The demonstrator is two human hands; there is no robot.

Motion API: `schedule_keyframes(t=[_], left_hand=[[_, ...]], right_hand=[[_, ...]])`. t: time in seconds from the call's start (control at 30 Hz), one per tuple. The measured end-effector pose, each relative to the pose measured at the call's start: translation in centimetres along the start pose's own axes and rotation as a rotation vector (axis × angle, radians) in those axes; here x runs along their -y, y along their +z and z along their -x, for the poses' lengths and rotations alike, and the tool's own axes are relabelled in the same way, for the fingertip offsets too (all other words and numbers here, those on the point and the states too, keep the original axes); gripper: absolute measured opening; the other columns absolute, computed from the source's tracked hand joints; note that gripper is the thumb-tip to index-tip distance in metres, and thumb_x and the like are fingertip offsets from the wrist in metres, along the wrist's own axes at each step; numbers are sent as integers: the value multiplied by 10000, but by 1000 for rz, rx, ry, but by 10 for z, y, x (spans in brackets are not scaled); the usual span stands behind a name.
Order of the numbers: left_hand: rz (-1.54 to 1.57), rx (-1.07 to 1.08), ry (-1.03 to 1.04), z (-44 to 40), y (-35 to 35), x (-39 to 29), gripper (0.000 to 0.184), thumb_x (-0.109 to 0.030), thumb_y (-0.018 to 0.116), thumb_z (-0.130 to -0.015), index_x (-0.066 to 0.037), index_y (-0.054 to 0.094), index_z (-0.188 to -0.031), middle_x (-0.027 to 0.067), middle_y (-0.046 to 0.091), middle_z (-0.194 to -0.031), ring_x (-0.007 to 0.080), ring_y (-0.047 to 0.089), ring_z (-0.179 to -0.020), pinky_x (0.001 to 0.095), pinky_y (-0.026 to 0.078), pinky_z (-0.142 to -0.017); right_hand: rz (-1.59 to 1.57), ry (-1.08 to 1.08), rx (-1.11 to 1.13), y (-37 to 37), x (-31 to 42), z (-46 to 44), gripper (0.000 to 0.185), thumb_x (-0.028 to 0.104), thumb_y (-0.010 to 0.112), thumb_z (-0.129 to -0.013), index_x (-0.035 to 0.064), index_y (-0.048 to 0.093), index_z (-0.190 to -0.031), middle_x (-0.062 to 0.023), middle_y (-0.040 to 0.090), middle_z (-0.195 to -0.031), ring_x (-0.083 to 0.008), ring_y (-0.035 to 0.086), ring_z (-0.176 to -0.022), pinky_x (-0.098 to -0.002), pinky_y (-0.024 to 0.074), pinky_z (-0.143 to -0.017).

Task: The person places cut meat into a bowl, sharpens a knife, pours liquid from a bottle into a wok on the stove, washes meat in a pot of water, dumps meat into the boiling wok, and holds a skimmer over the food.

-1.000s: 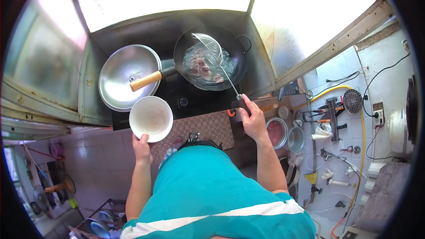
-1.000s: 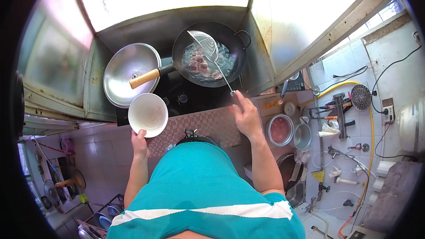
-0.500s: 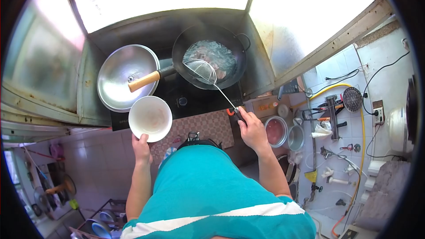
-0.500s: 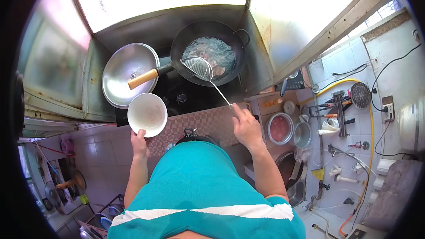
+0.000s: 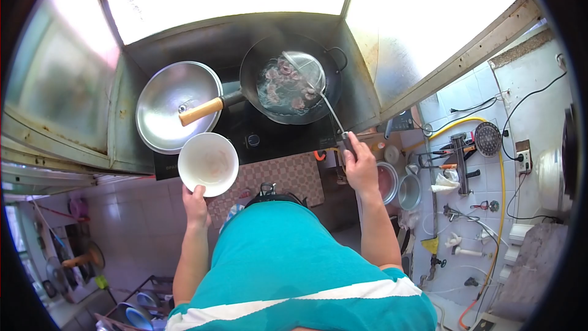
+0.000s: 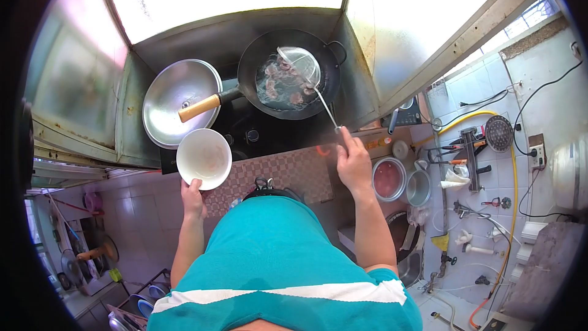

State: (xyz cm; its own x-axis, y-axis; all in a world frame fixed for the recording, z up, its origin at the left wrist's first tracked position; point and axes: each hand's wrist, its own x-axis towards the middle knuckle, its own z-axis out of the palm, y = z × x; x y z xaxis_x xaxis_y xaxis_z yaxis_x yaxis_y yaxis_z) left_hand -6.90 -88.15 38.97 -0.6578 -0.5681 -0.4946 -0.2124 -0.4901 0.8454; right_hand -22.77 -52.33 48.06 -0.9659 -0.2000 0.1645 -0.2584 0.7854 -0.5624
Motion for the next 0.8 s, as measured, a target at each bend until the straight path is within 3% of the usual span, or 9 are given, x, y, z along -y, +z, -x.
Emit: schedule_keyframes(t=[0.1,0.2,0.43,0.5,0.7,0.73,0.8], left_hand=[[26,9,41,-5,-3,5,451,-56,501,-823,-53,447,-1270,97,550,-1142,204,617,-951,350,561,-693],[12,10,3,2,7,-7,448,-67,506,-827,-55,449,-1271,93,552,-1139,192,613,-934,340,551,-681],[-66,26,7,-3,11,-3,445,-105,498,-815,-97,471,-1259,60,579,-1089,169,621,-882,333,547,-641],[-75,20,1,-3,12,-3,444,-107,499,-815,-97,473,-1258,60,578,-1092,168,619,-888,332,546,-643],[-41,36,-10,-3,10,-4,458,-66,511,-833,-55,435,-1284,88,552,-1141,206,605,-984,380,579,-706],[-38,34,-14,-3,10,-3,459,-67,512,-832,-56,436,-1284,89,551,-1144,206,605,-983,377,578,-703],[-33,30,-18,-5,8,-2,460,-67,512,-831,-58,436,-1285,90,550,-1146,206,605,-983,374,577,-701]], right_hand=[[-110,46,-32,-17,2,-1,438,50,581,-872,61,539,-1308,-187,634,-1057,-352,618,-962,-381,487,-858],[-217,100,-109,-22,3,0,404,82,573,-923,-2,524,-1316,-158,639,-1181,-212,618,-1056,-301,454,-926],[-261,117,-128,-13,0,7,410,86,572,-924,2,521,-1323,-153,638,-1186,-197,612,-1054,-295,453,-925],[-265,116,-130,-14,5,8,412,65,573,-896,4,534,-1302,-206,619,-1197,-317,605,-1105,-359,460,-942],[-273,100,-139,-11,4,6,415,70,575,-895,-3,532,-1301,-209,612,-1216,-323,587,-1138,-363,444,-969],[-273,99,-138,-10,2,6,415,70,575,-895,-3,532,-1301,-209,612,-1216,-323,587,-1138,-363,444,-969],[-245,92,-126,-7,-6,6,413,84,572,-920,-12,518,-1319,-174,620,-1222,-214,596,-1107,-293,434,-952]])
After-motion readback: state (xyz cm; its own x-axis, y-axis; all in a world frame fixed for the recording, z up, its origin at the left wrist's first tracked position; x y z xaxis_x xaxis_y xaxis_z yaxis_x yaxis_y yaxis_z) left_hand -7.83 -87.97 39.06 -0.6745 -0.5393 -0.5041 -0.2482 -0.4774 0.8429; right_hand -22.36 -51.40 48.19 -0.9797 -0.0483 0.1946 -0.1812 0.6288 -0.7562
